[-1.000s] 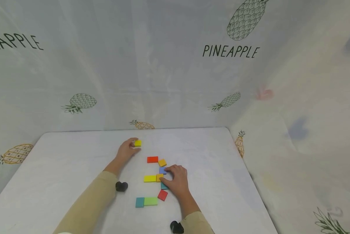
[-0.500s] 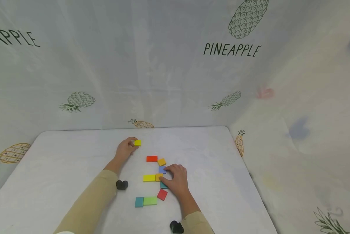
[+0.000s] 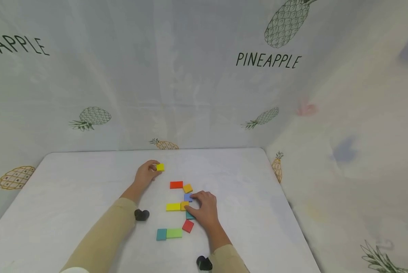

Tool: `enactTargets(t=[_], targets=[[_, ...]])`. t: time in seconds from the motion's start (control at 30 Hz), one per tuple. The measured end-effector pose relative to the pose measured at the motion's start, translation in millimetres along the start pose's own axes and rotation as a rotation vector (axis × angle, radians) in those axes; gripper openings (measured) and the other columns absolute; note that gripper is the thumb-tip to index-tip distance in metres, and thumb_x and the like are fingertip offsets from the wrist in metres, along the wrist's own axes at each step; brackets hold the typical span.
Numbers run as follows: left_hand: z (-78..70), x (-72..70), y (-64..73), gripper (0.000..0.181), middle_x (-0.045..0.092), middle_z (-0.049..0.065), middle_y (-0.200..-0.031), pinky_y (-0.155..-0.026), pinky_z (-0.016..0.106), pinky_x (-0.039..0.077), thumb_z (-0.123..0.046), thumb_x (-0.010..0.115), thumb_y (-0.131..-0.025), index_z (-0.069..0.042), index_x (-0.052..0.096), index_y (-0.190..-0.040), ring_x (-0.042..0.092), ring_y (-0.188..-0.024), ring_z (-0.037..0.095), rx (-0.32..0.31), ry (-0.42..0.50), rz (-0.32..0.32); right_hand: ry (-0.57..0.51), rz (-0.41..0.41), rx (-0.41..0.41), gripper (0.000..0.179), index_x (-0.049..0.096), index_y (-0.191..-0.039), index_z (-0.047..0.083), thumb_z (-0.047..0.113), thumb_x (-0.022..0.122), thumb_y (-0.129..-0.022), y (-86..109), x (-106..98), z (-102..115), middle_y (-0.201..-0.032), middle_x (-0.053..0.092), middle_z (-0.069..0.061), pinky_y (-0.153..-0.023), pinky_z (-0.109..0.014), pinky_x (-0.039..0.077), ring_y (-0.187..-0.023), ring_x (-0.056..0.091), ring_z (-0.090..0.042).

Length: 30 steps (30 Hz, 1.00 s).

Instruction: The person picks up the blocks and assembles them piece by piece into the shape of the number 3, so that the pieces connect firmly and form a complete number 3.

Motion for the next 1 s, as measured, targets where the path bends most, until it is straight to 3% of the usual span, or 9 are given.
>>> enactTargets(t=[0.27,0.53,1.0], targets=[[-16.3,2.3,11.7,0.037,0.06,0.008,-0.101,-0.073,0.035,0.045,-0.013,0.076,-0.085,-0.014,0.063,-0.119,0.052,-0.083,0.024,0.008,-0.032,0.048,0.015,-0.008,0.002,0.039,0.07,-0.109,0.022,0.047,0.077,-0.079,1.2,1,0,-0.104,0.063,0.012,-0.098,-0.046,0.036,-0.104,0.051,-0.015],[-15.3,8.4,28.1,0.036,0.06,0.005,-0.099,-0.073,0.034,0.046,-0.015,0.077,-0.084,-0.017,0.064,-0.118,0.052,-0.083,0.023,-0.03,-0.048,0.065,0.013,0.006,0.032,0.039,0.07,-0.11,0.023,0.046,0.077,-0.079,0.7,1,-1,-0.105,0.063,0.011,-0.1,-0.046,0.035,-0.106,0.05,-0.015],[-13.4,15.9,45.2,0.035,0.06,0.002,-0.094,-0.069,0.032,0.045,-0.014,0.079,-0.082,-0.018,0.066,-0.114,0.051,-0.081,0.022,-0.017,-0.041,0.065,0.02,0.004,0.027,0.039,0.071,-0.11,0.022,0.045,0.078,-0.078,0.5,2,-2,-0.105,0.064,0.01,-0.1,-0.047,0.035,-0.106,0.051,-0.016]])
Point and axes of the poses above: each hand's wrist, its own y-axis away from the middle knuckle, its own x-axis out of the palm, z = x × y, the point moved 10 cm from there along -y, towards the middle knuckle
